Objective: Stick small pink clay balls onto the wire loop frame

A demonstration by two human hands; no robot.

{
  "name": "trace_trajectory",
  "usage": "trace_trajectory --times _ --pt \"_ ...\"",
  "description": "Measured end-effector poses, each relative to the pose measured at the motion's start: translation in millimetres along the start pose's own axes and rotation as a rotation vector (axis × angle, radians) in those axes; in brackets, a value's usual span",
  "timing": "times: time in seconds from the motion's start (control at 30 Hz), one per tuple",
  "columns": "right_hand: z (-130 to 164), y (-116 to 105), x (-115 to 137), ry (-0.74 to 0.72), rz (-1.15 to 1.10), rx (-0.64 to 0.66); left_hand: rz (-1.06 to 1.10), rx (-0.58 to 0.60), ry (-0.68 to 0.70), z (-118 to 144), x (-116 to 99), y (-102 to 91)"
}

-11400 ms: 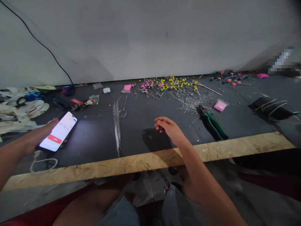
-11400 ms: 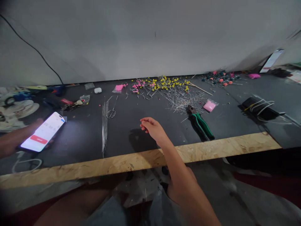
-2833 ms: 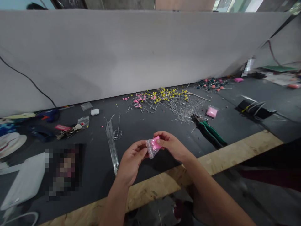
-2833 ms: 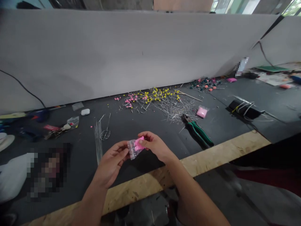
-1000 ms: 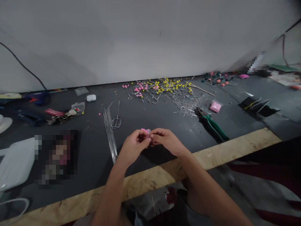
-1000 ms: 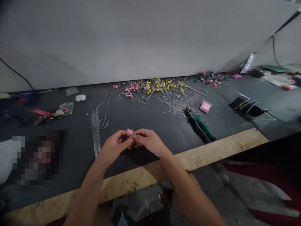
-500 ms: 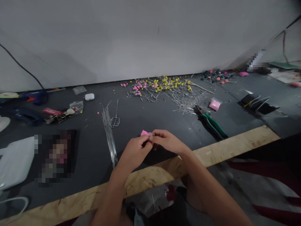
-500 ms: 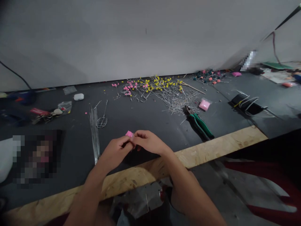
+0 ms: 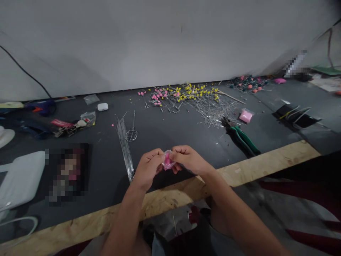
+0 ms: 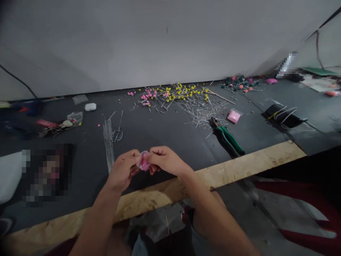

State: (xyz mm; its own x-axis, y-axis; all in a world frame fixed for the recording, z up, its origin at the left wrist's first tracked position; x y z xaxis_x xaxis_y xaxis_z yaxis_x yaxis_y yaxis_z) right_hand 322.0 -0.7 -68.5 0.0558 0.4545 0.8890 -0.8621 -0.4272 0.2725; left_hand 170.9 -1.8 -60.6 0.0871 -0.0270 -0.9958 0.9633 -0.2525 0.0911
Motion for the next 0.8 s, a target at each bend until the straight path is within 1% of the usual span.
trace_trajectory --times 0.03,0.13,0.17,0.2,0.27,0.3,0.33,0.4,0.47,0.53,0.67,0.73,0.8 --pt "-1.4 -1.2 -0.3 -0.001 -0.021 -0.004 -0.055 0.012 0.061 0.0 -0.7 -0.1" --pt "-3.6 -6.8 0.2 -0.038 -0.094 -0.03 -0.277 0.062 0.344 0.4 -4.5 -0.1" --pt "-3.6 -8.6 0.6 -0.056 -0.117 -0.039 -0.33 0.101 0.408 0.6 -5.0 0.2" --pt "-3.2 -10.0 1.0 -0.069 -0.133 -0.042 -0.356 0.152 0.433 0.6 -4.8 0.7" --pt "-2.0 -11.5 1.5 -0.081 -0.135 -0.041 -0.357 0.241 0.386 0.3 -2.7 1.6" --pt "-1.3 -11.8 1.8 -0.088 -0.127 -0.048 -0.358 0.256 0.348 0.1 -1.5 1.9" --pt "-0.8 -12.0 2.2 -0.102 -0.12 -0.064 -0.371 0.244 0.322 -0.2 -0.4 2.1" --pt "0.0 -12.5 2.9 -0.154 -0.121 -0.117 -0.443 0.175 0.313 -0.7 1.0 2.1" --pt "0.2 -13.4 3.2 -0.216 -0.133 -0.17 -0.553 0.098 0.342 -1.1 1.6 1.7" --pt "0.2 -14.8 3.1 -0.241 -0.103 -0.186 -0.635 0.041 0.377 -1.5 2.4 0.8" --pt "1.9 -18.8 3.1 -0.178 0.067 -0.169 -0.755 -0.012 0.439 -2.9 4.8 -2.4" --pt "3.3 -20.8 3.6 -0.135 0.128 -0.148 -0.821 -0.012 0.483 -3.6 5.8 -3.7" --pt "4.0 -21.9 3.4 -0.08 0.166 -0.116 -0.876 0.013 0.529 -3.7 6.5 -3.6"
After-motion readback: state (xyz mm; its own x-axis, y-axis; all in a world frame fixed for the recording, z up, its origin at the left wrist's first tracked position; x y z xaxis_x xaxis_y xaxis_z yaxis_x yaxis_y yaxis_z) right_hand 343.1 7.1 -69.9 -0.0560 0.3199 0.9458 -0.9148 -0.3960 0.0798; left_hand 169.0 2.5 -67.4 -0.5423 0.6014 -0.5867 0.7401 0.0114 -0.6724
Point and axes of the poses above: each hand's wrist, its own z-axis away from the middle knuckle, its own y-axis out of the palm, x = y × z, the point moved 1 cm from there along -z, towards the middle knuckle, and after that the axes turned 15 degrees about y, right-handed, at the moved point
